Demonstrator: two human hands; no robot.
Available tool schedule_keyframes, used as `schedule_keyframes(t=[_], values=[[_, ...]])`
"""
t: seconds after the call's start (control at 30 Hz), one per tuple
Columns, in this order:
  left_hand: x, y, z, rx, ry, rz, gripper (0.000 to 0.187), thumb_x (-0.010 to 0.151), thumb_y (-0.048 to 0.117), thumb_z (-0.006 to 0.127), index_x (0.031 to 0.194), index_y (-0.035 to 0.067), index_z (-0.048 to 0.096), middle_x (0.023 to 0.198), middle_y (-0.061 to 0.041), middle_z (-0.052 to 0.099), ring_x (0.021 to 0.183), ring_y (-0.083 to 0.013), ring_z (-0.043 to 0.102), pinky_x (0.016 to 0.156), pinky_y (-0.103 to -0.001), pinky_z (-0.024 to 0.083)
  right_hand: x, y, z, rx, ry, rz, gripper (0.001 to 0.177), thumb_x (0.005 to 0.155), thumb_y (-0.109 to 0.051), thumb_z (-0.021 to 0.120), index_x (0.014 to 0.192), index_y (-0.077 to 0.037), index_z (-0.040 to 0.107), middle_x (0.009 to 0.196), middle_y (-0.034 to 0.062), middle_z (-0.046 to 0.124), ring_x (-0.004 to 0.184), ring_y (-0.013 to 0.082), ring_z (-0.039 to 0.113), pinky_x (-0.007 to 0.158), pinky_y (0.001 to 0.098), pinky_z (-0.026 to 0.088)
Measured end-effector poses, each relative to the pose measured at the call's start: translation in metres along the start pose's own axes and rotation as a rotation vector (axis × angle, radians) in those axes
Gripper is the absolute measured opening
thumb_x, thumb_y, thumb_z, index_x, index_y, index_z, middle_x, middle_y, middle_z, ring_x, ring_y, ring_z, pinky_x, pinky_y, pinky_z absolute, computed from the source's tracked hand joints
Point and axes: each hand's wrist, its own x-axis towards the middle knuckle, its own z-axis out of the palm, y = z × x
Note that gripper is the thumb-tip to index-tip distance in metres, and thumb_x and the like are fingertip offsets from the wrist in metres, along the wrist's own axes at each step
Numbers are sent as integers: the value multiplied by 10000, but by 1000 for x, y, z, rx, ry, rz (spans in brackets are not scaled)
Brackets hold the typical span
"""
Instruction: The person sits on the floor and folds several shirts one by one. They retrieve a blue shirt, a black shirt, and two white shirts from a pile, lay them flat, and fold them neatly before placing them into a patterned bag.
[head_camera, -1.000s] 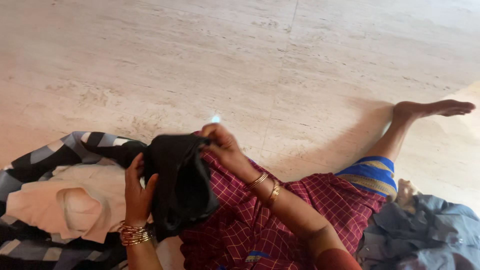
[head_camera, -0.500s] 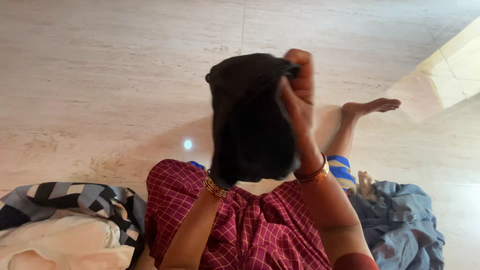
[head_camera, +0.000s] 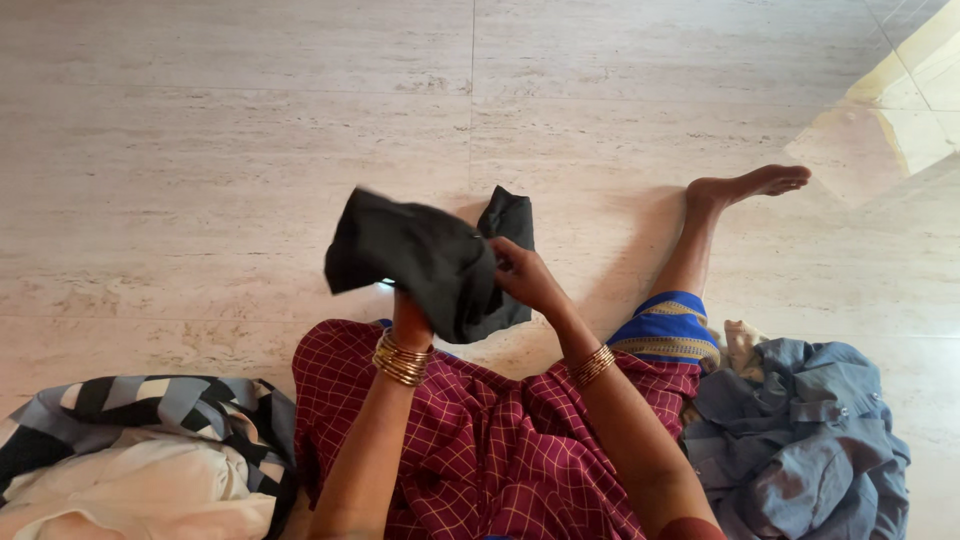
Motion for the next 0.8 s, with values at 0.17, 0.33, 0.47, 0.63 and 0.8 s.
schedule_keyframes(t=[0.17,0.33,0.47,0.63,0.8], values=[[34,32,4,303,144,33,332,1012,331,681,1188,51,642,1040,-102,753,937,-205,688,825,-352,554,-4,2,-46,32,427,-25,147,986,-69,695,1121,-29,737,911,31,732,759,66,637,659,232,529],[39,46,-35,-188,181,88,496,1028,313,665,1411,31,523,1293,-132,649,1144,-211,630,948,-381,551,-34,-101,-123,-323,788,-400,96,1073,39,683,1147,-2,729,922,44,650,814,106,551,755,271,468],[45,37,-37,-143,309,-145,416,1054,268,608,1373,6,552,1176,-117,641,1003,-195,585,837,-350,511,-32,-157,-144,-458,1043,-520,69,1139,30,672,1168,-1,727,907,51,624,777,121,600,770,279,461],[129,47,-61,-78,472,-136,341,1086,213,537,1325,-25,589,1029,-97,630,827,-175,528,699,-310,461,56,-143,-152,-363,810,-527,85,1116,-20,627,1180,-17,683,1048,78,678,788,138,669,643,292,544],[96,-36,-70,-38,553,-598,445,995,222,573,1395,61,464,1040,-5,702,843,-60,686,632,-235,574,41,-26,-83,-414,557,-349,250,1047,-55,731,1278,-89,639,1040,106,687,834,205,747,659,316,573]])
